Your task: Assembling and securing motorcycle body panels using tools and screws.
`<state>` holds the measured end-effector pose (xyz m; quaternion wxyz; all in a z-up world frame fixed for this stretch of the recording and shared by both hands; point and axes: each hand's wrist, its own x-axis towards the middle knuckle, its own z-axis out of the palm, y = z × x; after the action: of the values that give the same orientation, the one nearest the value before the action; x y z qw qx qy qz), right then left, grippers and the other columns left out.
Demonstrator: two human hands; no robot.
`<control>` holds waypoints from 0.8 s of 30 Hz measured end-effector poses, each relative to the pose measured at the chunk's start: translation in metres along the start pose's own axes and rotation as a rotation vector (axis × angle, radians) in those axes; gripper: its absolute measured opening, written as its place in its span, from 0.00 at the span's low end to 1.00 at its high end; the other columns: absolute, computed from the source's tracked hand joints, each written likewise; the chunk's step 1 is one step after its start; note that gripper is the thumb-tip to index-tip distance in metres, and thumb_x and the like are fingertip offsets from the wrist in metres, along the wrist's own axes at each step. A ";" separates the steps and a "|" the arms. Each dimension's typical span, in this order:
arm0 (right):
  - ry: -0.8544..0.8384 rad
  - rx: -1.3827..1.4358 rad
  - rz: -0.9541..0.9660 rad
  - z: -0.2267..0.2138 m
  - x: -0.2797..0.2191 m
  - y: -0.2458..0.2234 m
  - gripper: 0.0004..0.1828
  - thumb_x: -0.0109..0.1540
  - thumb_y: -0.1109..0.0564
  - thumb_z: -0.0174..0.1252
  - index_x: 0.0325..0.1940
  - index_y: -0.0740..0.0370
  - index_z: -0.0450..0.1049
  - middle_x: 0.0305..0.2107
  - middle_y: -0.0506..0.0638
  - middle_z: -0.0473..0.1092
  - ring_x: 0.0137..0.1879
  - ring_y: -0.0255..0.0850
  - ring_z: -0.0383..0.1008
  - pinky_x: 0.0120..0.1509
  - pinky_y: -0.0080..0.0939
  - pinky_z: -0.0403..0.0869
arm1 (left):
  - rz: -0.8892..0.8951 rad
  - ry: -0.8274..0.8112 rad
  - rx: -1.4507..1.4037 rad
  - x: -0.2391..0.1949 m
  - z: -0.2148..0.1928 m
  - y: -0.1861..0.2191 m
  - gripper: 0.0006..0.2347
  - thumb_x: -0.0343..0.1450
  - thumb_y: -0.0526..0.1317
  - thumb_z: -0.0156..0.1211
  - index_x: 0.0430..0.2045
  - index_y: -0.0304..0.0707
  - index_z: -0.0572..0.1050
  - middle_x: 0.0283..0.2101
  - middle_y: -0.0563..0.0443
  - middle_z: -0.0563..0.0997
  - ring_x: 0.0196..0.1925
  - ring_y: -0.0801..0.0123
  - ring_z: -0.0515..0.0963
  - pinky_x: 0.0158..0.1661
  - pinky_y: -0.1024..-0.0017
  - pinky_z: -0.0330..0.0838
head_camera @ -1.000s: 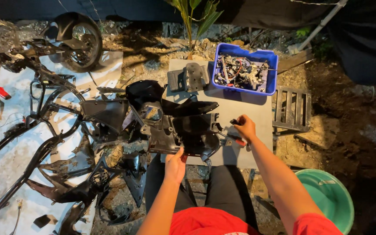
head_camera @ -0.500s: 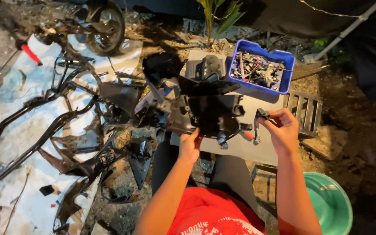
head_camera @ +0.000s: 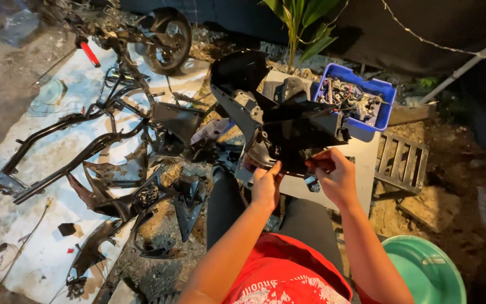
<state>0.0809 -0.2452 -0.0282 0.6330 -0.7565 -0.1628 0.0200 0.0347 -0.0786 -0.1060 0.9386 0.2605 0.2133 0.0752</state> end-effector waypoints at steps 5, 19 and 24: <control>0.019 -0.174 -0.105 0.012 0.008 -0.001 0.17 0.53 0.80 0.54 0.41 0.68 0.73 0.35 0.50 0.78 0.45 0.36 0.81 0.50 0.33 0.77 | 0.100 -0.003 -0.003 0.050 -0.061 -0.063 0.07 0.74 0.34 0.67 0.27 0.33 0.75 0.31 0.52 0.78 0.32 0.67 0.78 0.35 0.68 0.74; -0.032 0.260 -0.126 0.006 0.021 0.027 0.19 0.56 0.74 0.60 0.50 0.63 0.76 0.42 0.45 0.76 0.50 0.33 0.77 0.57 0.33 0.77 | 0.238 0.045 0.015 0.065 -0.066 -0.067 0.20 0.73 0.28 0.71 0.17 0.40 0.61 0.30 0.55 0.73 0.37 0.64 0.82 0.43 0.61 0.82; -0.031 0.817 0.242 -0.018 0.023 0.028 0.16 0.62 0.69 0.60 0.53 0.60 0.73 0.40 0.44 0.74 0.45 0.33 0.76 0.52 0.37 0.77 | 0.096 0.050 0.049 0.032 -0.033 -0.019 0.08 0.70 0.33 0.64 0.21 0.36 0.72 0.28 0.53 0.78 0.29 0.67 0.80 0.33 0.68 0.76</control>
<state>0.1132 -0.2604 -0.0480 0.8713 -0.4568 -0.0611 0.1686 0.0490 -0.0715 -0.1528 0.9216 0.2916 0.2257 0.1215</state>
